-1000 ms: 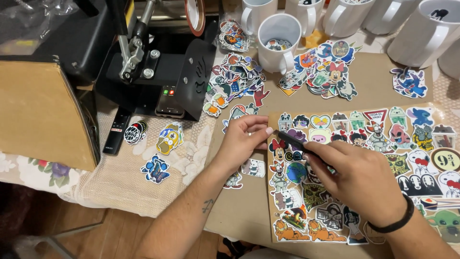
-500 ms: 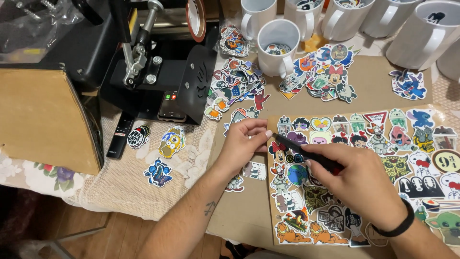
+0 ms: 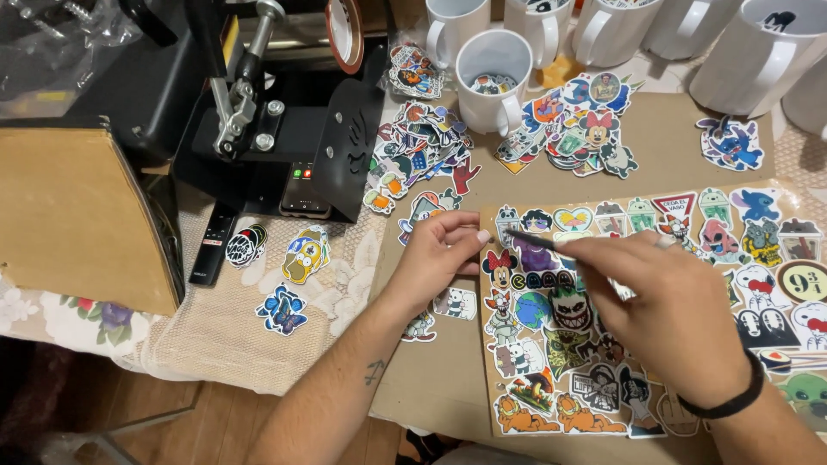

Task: Peeling individual stickers and arranging them on a large sheet to be placed in a collection binder.

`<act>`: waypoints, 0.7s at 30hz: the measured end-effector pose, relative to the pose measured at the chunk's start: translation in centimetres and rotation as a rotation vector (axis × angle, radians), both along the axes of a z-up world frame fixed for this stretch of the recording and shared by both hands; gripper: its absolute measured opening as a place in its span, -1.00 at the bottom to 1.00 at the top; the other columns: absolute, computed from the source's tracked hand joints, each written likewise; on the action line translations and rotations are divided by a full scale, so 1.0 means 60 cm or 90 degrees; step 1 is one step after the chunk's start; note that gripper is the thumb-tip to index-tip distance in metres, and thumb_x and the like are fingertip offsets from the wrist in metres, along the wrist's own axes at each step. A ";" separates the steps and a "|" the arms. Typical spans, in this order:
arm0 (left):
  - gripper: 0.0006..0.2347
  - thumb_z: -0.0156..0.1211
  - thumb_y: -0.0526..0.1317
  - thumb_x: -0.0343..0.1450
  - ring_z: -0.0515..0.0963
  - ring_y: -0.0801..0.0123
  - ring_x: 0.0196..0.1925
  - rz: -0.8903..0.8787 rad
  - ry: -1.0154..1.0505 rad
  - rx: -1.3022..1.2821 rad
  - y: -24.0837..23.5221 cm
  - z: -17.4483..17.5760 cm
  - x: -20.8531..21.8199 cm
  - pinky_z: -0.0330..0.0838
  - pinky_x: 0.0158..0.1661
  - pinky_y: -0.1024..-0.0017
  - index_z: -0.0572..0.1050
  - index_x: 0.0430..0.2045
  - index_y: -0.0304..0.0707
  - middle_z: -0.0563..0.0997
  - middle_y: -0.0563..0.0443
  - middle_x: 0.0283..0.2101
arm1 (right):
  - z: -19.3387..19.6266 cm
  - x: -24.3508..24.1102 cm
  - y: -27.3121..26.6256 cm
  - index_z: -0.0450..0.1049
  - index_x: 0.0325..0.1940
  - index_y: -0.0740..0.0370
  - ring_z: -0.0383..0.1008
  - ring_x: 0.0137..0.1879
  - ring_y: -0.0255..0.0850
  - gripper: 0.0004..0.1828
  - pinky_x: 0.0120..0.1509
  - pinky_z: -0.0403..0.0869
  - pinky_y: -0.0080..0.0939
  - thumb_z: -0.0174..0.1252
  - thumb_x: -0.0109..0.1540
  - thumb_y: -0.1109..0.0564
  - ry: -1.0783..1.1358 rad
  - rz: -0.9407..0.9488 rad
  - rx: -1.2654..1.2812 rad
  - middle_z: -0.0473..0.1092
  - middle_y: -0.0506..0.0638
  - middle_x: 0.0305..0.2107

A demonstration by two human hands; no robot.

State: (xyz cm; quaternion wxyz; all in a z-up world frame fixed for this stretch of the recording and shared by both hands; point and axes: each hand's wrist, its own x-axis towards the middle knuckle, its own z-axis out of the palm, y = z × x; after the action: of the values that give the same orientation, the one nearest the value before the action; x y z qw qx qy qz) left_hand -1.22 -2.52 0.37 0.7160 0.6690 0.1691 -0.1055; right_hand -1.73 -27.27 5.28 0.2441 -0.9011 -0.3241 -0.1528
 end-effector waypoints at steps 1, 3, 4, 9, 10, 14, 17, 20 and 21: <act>-0.61 0.26 -0.25 0.35 0.66 0.43 -0.26 0.000 0.005 -0.001 0.002 0.005 -0.006 0.65 -0.29 0.47 0.48 0.07 -0.38 0.69 -0.10 -0.19 | 0.005 -0.003 0.000 0.58 -0.02 -0.04 0.58 -0.13 -0.14 -0.71 -0.11 0.47 -0.09 0.22 0.20 0.22 0.005 0.000 -0.001 0.59 -0.18 -0.13; -0.61 0.19 -0.06 0.39 0.60 0.56 -0.39 -0.176 0.003 0.013 0.005 0.014 -0.013 0.62 -0.35 0.51 0.48 0.05 -0.24 0.60 0.17 -0.52 | 0.015 -0.009 -0.002 0.62 0.04 0.08 0.52 -0.37 -0.28 -0.73 -0.21 0.39 -0.28 0.26 0.25 0.21 0.044 -0.102 0.093 0.58 -0.09 -0.27; -0.61 0.19 -0.06 0.39 0.60 0.56 -0.39 -0.179 0.008 0.010 0.007 0.011 -0.016 0.62 -0.35 0.51 0.48 0.05 -0.24 0.60 0.17 -0.52 | 0.016 -0.010 -0.003 0.62 0.04 0.08 0.52 -0.37 -0.28 -0.73 -0.21 0.39 -0.28 0.26 0.25 0.21 0.049 -0.105 0.091 0.58 -0.09 -0.27; -0.36 0.31 -0.32 0.32 0.66 0.20 -0.13 -0.323 -0.006 -0.231 0.010 0.025 -0.039 0.64 -0.18 0.33 0.16 0.33 -0.26 0.62 -0.22 -0.08 | 0.024 -0.012 -0.011 0.54 0.19 0.37 0.32 -0.35 -0.26 -0.72 -0.22 0.31 -0.28 0.24 0.43 0.18 0.085 -0.122 0.219 0.45 0.05 -0.33; -0.36 0.31 -0.32 0.32 0.66 0.20 -0.13 -0.319 0.002 -0.235 0.007 0.030 -0.059 0.64 -0.18 0.33 0.16 0.33 -0.26 0.62 -0.22 -0.08 | 0.023 -0.013 -0.010 0.54 0.19 0.37 0.32 -0.35 -0.26 -0.72 -0.22 0.31 -0.28 0.24 0.43 0.18 0.095 -0.121 0.216 0.45 0.05 -0.33; -0.35 0.29 -0.29 0.30 0.64 0.23 -0.09 -0.317 0.079 -0.188 -0.010 0.039 -0.128 0.59 -0.06 0.30 0.12 0.32 -0.16 0.53 -0.14 -0.06 | 0.024 -0.031 -0.014 0.39 0.27 0.24 0.28 -0.45 -0.24 -0.64 -0.30 0.26 -0.21 0.08 0.40 0.12 0.233 -0.095 0.181 0.37 -0.02 -0.43; -0.18 0.28 -0.38 0.27 0.62 0.30 -0.21 -0.290 0.111 -0.110 -0.024 0.025 -0.165 0.59 -0.15 0.41 -0.08 0.44 -0.15 0.49 -0.22 -0.02 | 0.019 -0.079 -0.024 0.48 0.17 0.21 0.29 -0.46 -0.29 -0.67 -0.29 0.27 -0.28 0.13 0.33 0.10 0.248 -0.066 0.161 0.42 -0.07 -0.40; -0.23 0.29 -0.43 0.27 0.63 0.35 -0.23 -0.196 0.080 -0.102 -0.038 -0.004 -0.197 0.58 -0.16 0.41 -0.01 0.39 -0.26 0.59 -0.24 -0.02 | -0.021 -0.143 -0.047 0.57 0.02 0.16 0.45 -0.37 -0.30 -0.74 -0.22 0.37 -0.31 0.23 0.25 0.11 0.173 -0.021 0.156 0.54 -0.07 -0.32; -0.29 0.30 -0.43 0.27 0.67 0.32 -0.20 -0.138 0.047 -0.138 -0.042 -0.015 -0.202 0.59 -0.13 0.35 0.09 0.35 -0.31 0.65 -0.18 -0.14 | -0.039 -0.163 -0.056 0.58 -0.05 0.13 0.56 -0.31 -0.25 -0.76 -0.22 0.43 -0.29 0.25 0.21 0.10 0.113 0.007 0.139 0.58 -0.05 -0.28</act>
State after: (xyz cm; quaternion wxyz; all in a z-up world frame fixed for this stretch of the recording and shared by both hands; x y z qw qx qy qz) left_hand -13.36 -5.05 -0.51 0.7617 0.5977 0.1101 -0.2245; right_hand -11.48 -30.65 2.97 0.3694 -0.8773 -0.2877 -0.1059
